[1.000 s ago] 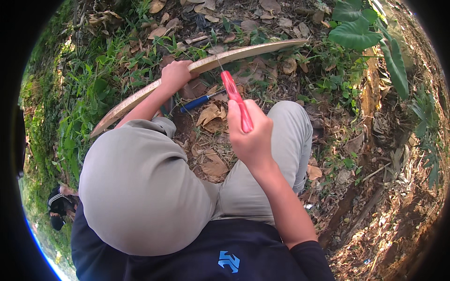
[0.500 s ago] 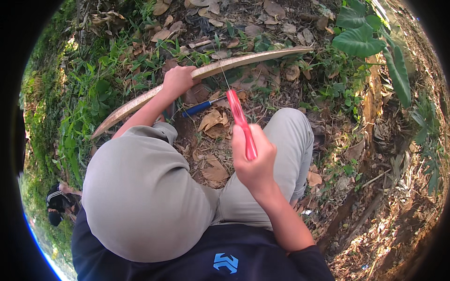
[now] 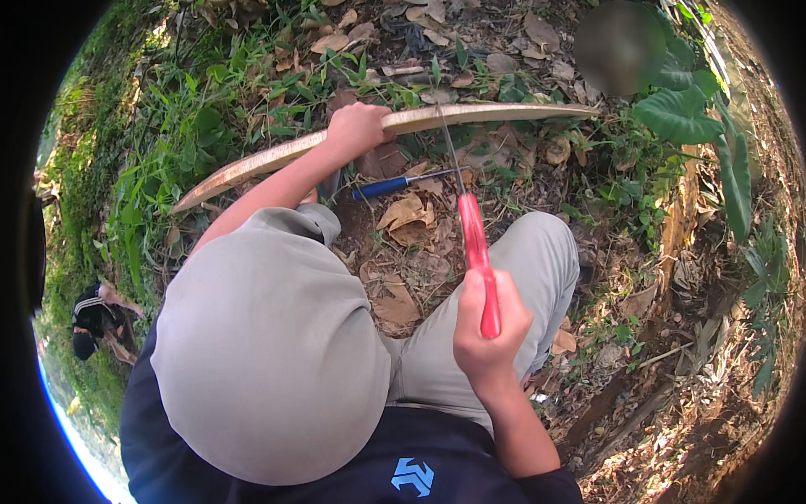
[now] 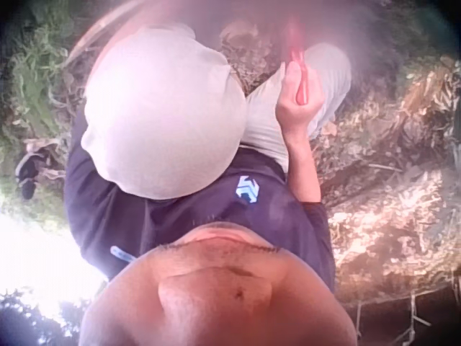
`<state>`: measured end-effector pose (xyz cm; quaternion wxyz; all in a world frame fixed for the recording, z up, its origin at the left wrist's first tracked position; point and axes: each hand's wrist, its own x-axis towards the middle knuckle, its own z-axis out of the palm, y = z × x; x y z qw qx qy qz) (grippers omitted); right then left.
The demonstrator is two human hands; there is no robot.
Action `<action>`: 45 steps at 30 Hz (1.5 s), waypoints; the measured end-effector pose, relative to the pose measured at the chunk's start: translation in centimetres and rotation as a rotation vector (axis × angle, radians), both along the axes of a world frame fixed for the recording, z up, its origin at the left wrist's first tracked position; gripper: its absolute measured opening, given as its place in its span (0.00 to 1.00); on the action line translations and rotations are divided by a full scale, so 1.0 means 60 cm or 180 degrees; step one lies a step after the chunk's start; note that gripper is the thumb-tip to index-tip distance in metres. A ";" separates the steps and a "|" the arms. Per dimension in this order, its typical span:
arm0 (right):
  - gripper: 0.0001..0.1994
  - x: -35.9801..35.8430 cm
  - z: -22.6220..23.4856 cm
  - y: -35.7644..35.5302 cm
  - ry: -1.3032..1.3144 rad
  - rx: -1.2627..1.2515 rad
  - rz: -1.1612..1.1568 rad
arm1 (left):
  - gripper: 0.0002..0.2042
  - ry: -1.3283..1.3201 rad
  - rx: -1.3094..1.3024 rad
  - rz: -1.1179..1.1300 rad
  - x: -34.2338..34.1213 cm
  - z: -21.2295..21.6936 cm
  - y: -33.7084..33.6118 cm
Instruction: The person uses a hand saw to cut a strip of wood while sitting on the ground outdoors, handling the saw by its red handle and stabilizing the wood by hand.
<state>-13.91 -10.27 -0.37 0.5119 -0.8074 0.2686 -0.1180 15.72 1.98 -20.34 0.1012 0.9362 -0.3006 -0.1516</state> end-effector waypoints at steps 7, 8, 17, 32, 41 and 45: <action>0.08 0.059 -0.019 -0.008 -0.0048 -0.0107 0.0172 | 0.19 -0.0015 0.0005 0.0004 -0.007 0.003 -0.004; 0.09 0.028 0.007 -0.002 -0.0018 -0.0064 0.0147 | 0.19 -0.0035 0.0059 0.0051 -0.007 -0.002 0.005; 0.15 0.065 -0.055 -0.043 -0.0134 0.0738 -0.0029 | 0.14 0.0024 -0.0210 -0.0034 -0.005 0.018 -0.005; 0.12 -0.024 0.008 -0.013 0.0018 0.0153 0.0040 | 0.15 -0.0091 -0.0304 0.0091 -0.008 -0.007 -0.001; 0.13 0.012 -0.008 -0.017 0.0020 0.0626 -0.0131 | 0.17 -0.0109 -0.0273 0.0037 -0.002 -0.012 0.003; 0.13 -0.003 -0.002 -0.030 -0.0039 0.0564 -0.0162 | 0.18 -0.0071 -0.0266 0.0108 0.003 -0.003 0.005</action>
